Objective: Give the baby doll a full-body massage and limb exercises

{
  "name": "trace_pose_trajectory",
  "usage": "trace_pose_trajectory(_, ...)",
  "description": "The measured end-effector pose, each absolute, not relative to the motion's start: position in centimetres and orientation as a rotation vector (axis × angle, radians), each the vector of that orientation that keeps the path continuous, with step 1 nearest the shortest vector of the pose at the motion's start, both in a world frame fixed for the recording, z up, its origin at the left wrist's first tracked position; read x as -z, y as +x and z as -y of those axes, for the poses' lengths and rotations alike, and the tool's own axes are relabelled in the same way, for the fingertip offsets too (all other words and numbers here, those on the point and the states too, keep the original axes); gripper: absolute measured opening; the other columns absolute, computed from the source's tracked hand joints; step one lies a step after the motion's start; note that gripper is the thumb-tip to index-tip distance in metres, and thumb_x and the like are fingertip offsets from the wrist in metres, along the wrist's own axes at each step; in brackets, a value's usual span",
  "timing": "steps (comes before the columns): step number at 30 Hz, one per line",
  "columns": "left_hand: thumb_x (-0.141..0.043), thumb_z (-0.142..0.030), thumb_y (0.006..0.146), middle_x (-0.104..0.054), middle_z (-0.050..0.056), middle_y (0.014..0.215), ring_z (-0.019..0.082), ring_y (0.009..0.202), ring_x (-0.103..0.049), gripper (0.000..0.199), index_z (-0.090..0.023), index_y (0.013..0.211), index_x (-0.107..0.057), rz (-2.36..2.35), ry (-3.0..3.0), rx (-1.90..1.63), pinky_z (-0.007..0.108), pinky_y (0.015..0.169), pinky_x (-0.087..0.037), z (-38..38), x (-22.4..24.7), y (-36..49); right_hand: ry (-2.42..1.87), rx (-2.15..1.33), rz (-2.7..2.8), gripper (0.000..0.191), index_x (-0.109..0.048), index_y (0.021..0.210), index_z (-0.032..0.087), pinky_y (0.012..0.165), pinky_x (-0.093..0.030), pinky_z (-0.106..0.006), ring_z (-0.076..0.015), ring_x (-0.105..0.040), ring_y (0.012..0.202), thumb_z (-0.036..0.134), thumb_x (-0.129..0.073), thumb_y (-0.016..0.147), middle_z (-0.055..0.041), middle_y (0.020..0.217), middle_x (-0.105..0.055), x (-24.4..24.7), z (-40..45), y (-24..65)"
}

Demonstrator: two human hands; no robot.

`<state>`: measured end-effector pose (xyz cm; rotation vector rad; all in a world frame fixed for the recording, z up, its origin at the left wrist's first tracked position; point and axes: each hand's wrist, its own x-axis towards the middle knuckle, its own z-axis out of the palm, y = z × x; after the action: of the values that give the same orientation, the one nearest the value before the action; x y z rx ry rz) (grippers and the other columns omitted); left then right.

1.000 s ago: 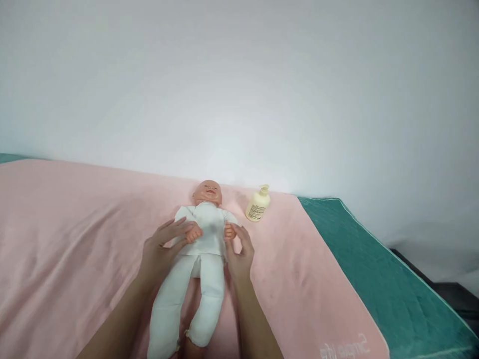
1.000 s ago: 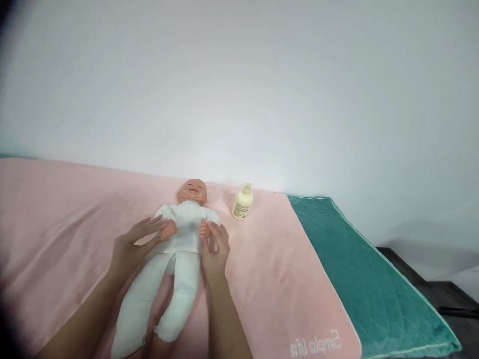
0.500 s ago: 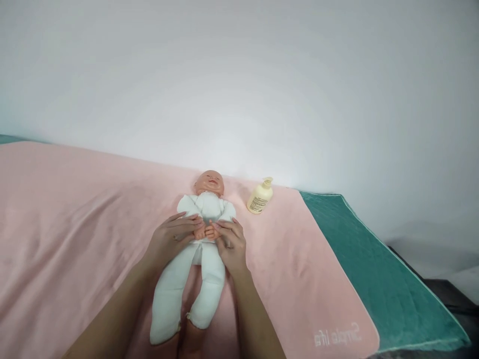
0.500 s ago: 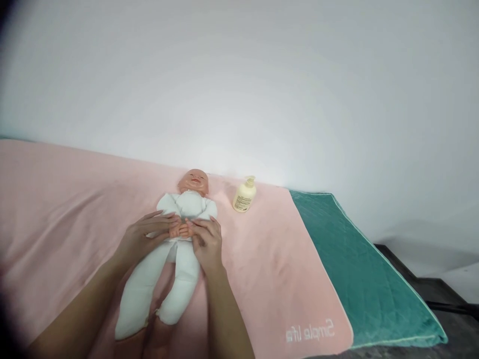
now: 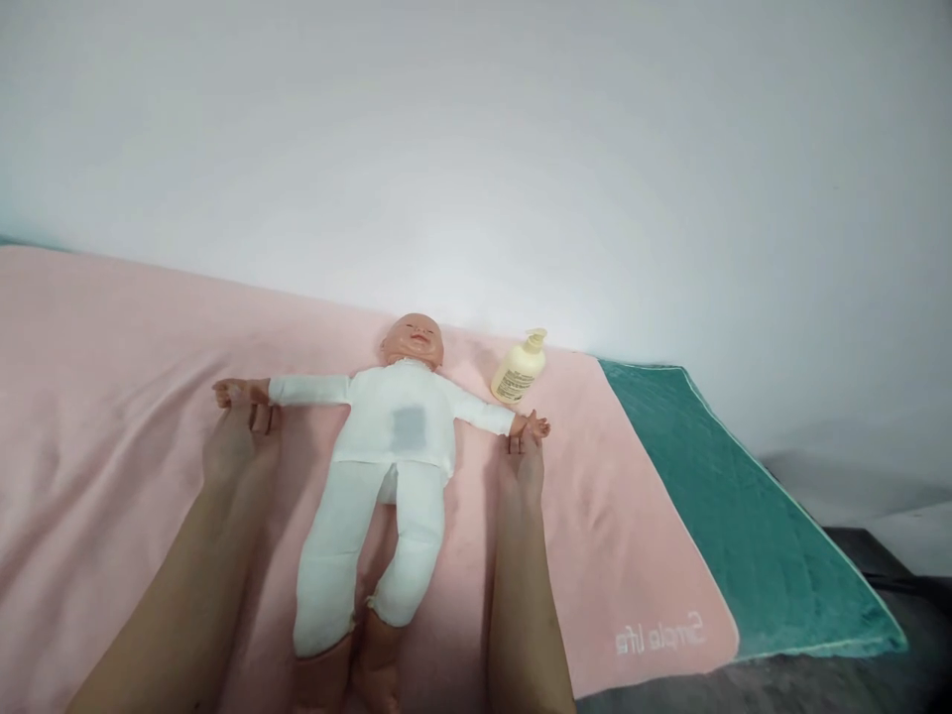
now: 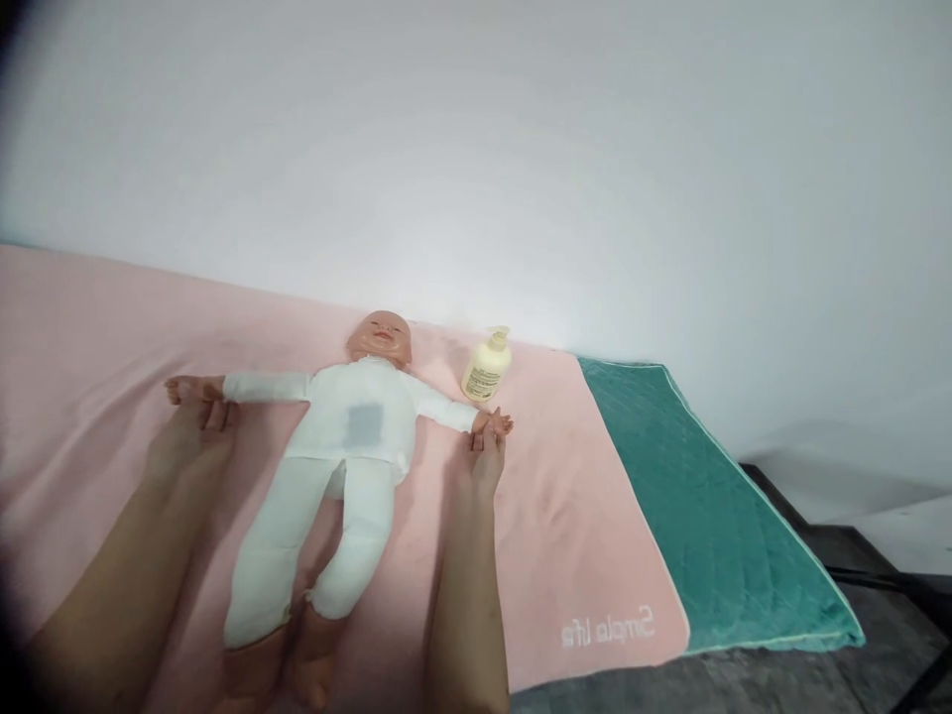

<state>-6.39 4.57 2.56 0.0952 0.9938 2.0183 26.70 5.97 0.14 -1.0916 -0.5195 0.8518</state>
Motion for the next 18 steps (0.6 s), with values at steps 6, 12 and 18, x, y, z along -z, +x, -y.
trace_pose_trajectory(6,-0.059,-0.015,0.09,-0.06,-0.003,0.087,0.005,0.083,-0.063,0.01,-0.016,0.1,-0.059,-0.973,0.018,-2.059,0.025,0.091,-0.053,-5.3,-2.0,-6.9,-1.227,-0.77,0.49,0.053,-0.053,0.123,0.015,0.095,-0.051,-0.039,-0.0225,-0.059,0.114,0.043,-0.061,0.079,-0.0134,0.127,-0.058,0.2,-5.6,26.7)
trace_pose_trajectory(12,-0.059,-0.019,0.091,-0.059,-0.002,0.085,0.006,0.079,-0.062,0.01,-0.014,0.099,-0.058,-0.944,0.078,-2.066,0.026,0.089,-0.053,-5.5,-1.8,-6.9,-1.331,-0.487,0.391,0.05,-0.044,0.129,0.02,0.102,-0.046,-0.041,-0.0214,-0.052,0.122,0.035,-0.056,0.083,-0.0119,0.132,-0.05,-3.5,-3.2,26.5)
trace_pose_trajectory(18,-0.047,-0.01,0.095,-0.05,-0.007,0.068,0.003,0.058,-0.051,0.011,-0.015,0.087,-0.05,-0.92,0.176,-2.086,0.017,0.073,-0.052,-5.5,-2.0,-6.6,-0.881,-0.075,0.888,0.018,-0.06,0.068,0.026,0.087,-0.053,-0.047,-0.0212,-0.066,0.082,0.02,-0.055,0.084,0.0005,0.071,-0.062,-12.8,5.6,22.2)
